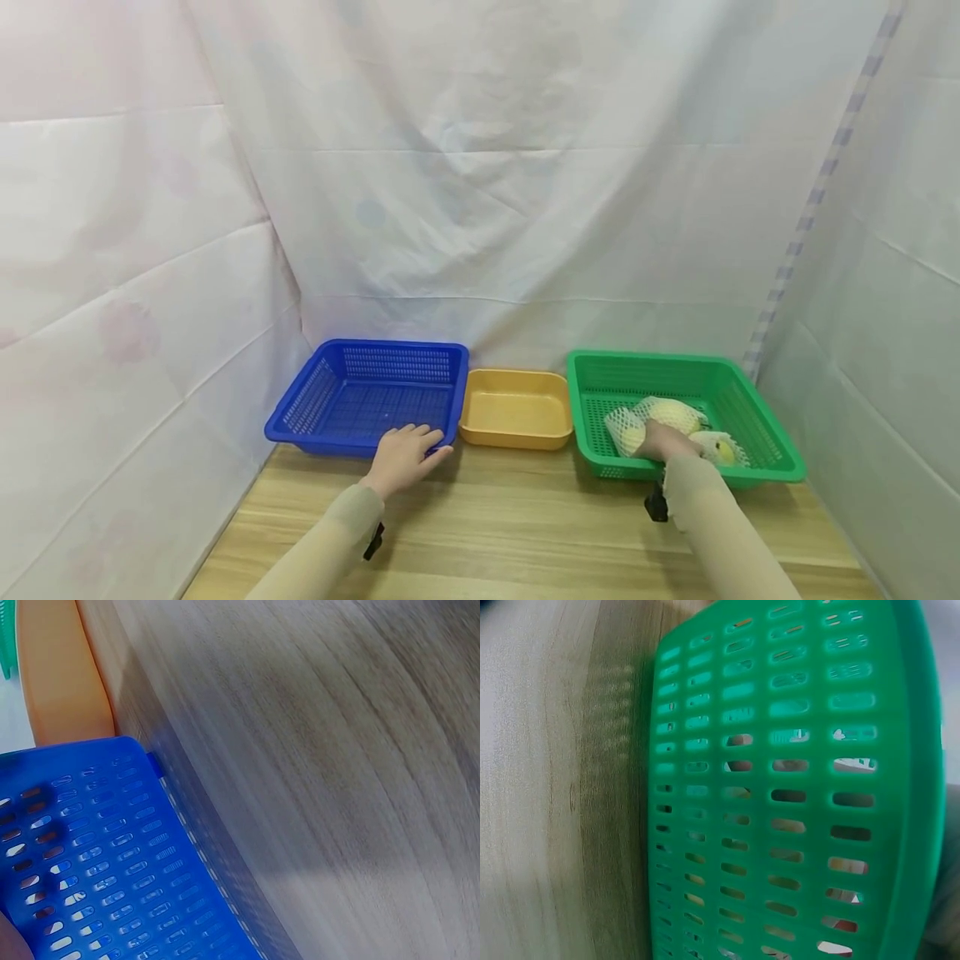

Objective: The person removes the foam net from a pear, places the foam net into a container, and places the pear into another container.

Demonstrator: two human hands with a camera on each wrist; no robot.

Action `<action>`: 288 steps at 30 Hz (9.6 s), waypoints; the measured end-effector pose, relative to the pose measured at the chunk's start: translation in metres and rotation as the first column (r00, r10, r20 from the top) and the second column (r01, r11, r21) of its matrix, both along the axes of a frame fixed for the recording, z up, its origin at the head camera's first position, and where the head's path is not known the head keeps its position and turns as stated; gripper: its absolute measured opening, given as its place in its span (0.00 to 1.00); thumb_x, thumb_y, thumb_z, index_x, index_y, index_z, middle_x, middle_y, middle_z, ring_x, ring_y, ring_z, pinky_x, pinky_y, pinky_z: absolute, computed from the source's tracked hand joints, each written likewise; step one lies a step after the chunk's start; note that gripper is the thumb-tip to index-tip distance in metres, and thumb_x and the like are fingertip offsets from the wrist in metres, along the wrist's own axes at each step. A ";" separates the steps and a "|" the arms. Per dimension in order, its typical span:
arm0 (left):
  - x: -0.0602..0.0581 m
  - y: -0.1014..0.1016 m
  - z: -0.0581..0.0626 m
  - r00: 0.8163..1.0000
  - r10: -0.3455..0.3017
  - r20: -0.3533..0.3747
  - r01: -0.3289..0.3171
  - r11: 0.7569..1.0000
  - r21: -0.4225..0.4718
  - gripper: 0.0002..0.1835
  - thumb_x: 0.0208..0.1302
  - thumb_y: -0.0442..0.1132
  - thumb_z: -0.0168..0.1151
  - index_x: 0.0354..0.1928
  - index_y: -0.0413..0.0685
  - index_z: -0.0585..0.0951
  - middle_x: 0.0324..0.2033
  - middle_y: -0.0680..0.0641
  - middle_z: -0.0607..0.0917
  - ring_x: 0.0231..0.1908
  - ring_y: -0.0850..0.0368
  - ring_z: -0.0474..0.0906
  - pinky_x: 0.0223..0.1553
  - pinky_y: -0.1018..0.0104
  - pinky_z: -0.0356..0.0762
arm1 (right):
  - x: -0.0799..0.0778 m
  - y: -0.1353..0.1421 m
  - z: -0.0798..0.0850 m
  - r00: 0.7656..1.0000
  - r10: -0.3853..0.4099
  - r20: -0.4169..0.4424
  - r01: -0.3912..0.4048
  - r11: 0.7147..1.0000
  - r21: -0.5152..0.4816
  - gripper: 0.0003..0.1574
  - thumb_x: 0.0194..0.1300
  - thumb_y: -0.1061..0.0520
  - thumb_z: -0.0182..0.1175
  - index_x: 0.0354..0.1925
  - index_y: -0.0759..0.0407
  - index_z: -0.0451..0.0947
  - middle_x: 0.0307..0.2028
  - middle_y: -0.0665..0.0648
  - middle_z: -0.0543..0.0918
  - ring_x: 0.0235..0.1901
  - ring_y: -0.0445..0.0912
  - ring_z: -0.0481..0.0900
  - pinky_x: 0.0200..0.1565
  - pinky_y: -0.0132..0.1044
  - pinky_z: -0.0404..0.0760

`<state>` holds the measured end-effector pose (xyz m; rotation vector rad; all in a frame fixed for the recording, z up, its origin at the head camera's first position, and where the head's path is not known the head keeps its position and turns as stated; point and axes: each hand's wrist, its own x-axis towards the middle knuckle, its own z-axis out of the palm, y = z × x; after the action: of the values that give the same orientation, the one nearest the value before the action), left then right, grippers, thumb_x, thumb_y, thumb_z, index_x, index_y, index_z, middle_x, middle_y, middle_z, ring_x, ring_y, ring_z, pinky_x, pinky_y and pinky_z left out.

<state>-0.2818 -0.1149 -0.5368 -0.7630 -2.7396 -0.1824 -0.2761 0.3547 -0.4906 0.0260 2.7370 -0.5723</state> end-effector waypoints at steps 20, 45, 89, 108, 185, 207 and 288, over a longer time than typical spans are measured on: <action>0.002 0.000 0.001 1.000 -0.005 -0.019 0.005 1.000 0.012 0.20 0.68 0.62 0.51 0.47 0.61 0.83 0.41 0.54 0.84 0.41 0.52 0.80 0.43 0.46 0.76 | 0.001 0.001 -0.006 0.997 -0.009 -0.081 0.003 0.998 -0.066 0.59 0.59 0.47 0.67 0.67 0.83 0.48 0.64 0.85 0.54 0.59 0.78 0.58 0.53 0.66 0.67; 0.003 0.001 0.003 1.000 -0.001 -0.028 0.002 1.000 0.026 0.22 0.69 0.64 0.48 0.46 0.60 0.83 0.42 0.54 0.85 0.42 0.51 0.80 0.44 0.44 0.76 | 0.002 0.002 -0.004 0.991 0.002 -0.131 -0.010 0.998 -0.056 0.60 0.57 0.44 0.67 0.68 0.80 0.49 0.62 0.84 0.60 0.56 0.75 0.66 0.45 0.64 0.72; 0.003 0.001 0.004 1.000 0.008 0.021 -0.008 1.000 0.020 0.25 0.69 0.66 0.44 0.49 0.60 0.83 0.44 0.52 0.84 0.45 0.50 0.79 0.46 0.44 0.75 | 0.001 0.003 0.009 0.979 -0.020 -0.204 0.005 0.997 -0.073 0.60 0.50 0.49 0.71 0.68 0.77 0.51 0.52 0.76 0.73 0.38 0.57 0.75 0.33 0.50 0.75; 0.004 0.001 0.002 1.000 0.010 0.008 -0.010 0.999 0.031 0.21 0.68 0.63 0.50 0.48 0.60 0.83 0.44 0.52 0.84 0.45 0.49 0.80 0.47 0.42 0.74 | 0.005 0.002 0.014 0.974 -0.032 -0.224 0.012 0.996 -0.091 0.61 0.50 0.48 0.72 0.68 0.76 0.51 0.51 0.76 0.74 0.37 0.56 0.76 0.31 0.49 0.76; 0.005 0.000 -0.002 1.000 0.005 -0.010 -0.004 0.999 0.051 0.18 0.68 0.62 0.51 0.42 0.60 0.82 0.39 0.53 0.84 0.39 0.51 0.79 0.44 0.44 0.75 | 0.010 -0.030 0.048 0.947 0.030 -0.320 -0.062 0.994 -0.092 0.57 0.49 0.47 0.71 0.68 0.69 0.56 0.48 0.65 0.76 0.36 0.52 0.75 0.30 0.45 0.74; 0.004 0.000 -0.003 1.000 0.014 -0.028 -0.013 0.999 0.048 0.19 0.67 0.63 0.52 0.44 0.60 0.83 0.39 0.53 0.84 0.40 0.51 0.80 0.44 0.45 0.75 | 0.011 -0.051 0.064 0.942 0.058 -0.331 -0.092 0.992 -0.088 0.59 0.49 0.45 0.72 0.69 0.67 0.56 0.53 0.66 0.75 0.40 0.53 0.75 0.34 0.48 0.76; 0.005 0.002 -0.005 0.999 0.018 -0.035 -0.017 0.999 0.042 0.21 0.68 0.64 0.49 0.43 0.61 0.82 0.38 0.54 0.84 0.38 0.53 0.78 0.42 0.48 0.75 | 0.034 -0.130 0.050 0.908 0.185 -0.377 -0.216 0.975 -0.043 0.53 0.38 0.48 0.72 0.65 0.50 0.68 0.48 0.51 0.77 0.37 0.44 0.73 0.30 0.43 0.71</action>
<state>-0.2767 -0.1129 -0.5415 -0.7239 -2.7000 -0.2195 -0.2421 0.2249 -0.4405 -0.4238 3.0212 -0.6927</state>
